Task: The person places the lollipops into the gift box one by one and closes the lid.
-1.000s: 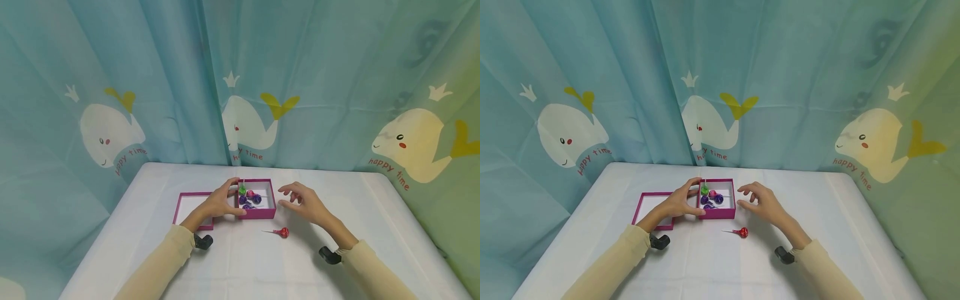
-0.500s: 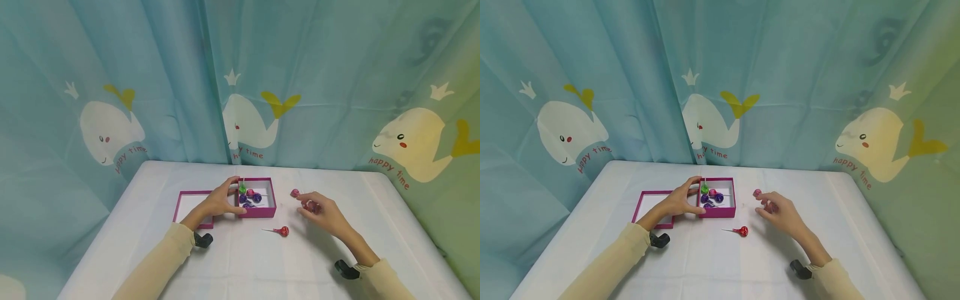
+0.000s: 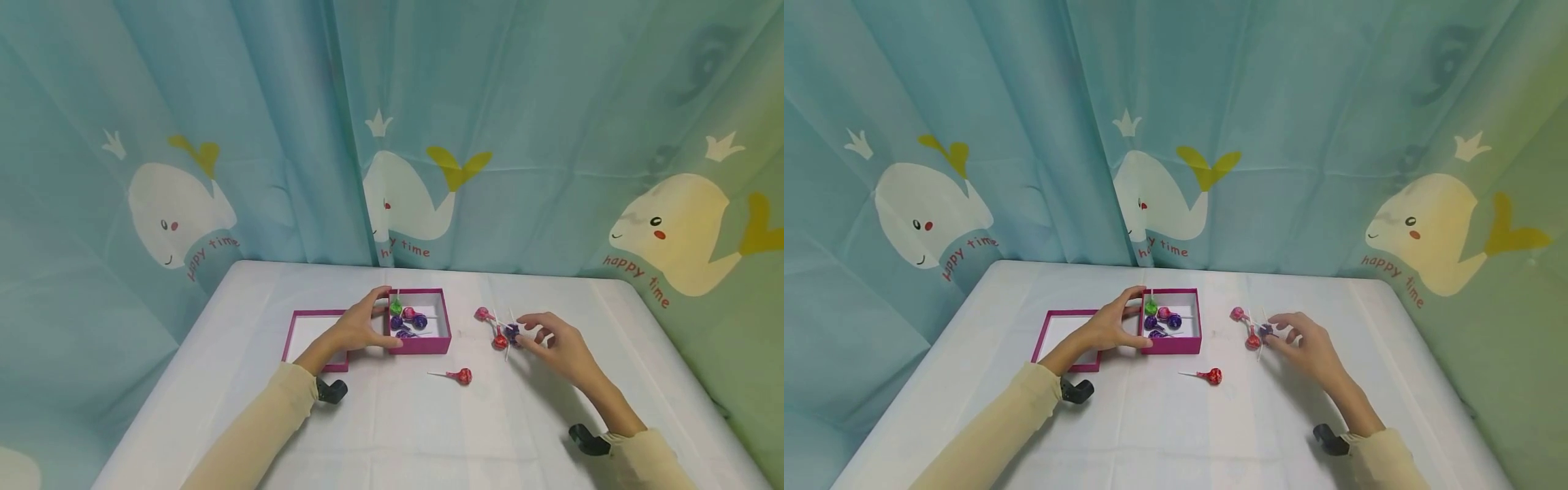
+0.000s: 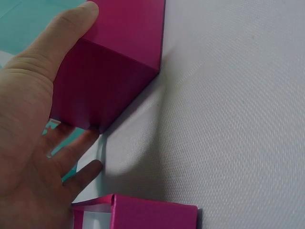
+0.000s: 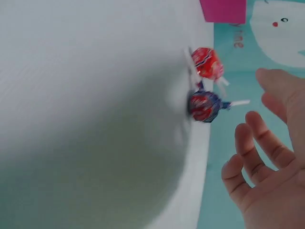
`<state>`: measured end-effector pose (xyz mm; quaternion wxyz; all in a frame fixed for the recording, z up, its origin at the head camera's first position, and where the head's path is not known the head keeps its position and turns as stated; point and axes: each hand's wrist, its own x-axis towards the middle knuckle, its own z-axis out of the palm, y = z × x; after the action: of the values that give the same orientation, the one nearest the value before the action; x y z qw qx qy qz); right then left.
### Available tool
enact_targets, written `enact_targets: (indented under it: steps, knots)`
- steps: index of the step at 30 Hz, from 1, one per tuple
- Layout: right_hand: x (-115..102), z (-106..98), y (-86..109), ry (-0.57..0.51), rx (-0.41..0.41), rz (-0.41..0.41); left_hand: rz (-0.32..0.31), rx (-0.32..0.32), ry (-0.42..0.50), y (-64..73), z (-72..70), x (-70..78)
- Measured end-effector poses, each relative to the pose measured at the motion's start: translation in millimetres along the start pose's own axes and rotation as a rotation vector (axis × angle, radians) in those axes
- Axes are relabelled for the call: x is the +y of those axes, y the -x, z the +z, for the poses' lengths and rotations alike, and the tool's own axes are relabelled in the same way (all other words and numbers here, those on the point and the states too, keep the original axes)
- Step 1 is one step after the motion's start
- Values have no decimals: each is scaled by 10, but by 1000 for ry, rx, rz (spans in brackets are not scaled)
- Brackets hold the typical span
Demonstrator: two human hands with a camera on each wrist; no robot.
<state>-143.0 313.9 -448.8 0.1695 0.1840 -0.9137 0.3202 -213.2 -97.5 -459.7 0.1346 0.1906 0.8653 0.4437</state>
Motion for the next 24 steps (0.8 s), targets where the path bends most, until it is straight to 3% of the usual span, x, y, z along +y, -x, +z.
enact_targets:
  steps: [16, 24]
  knots:
    - [221, 108, 81, 42, -163, 194, -3, -2, 0, 33, -18, 22]
    - [200, 157, 80, 47, -150, 218, 2, 2, -1, 25, 4, 3]
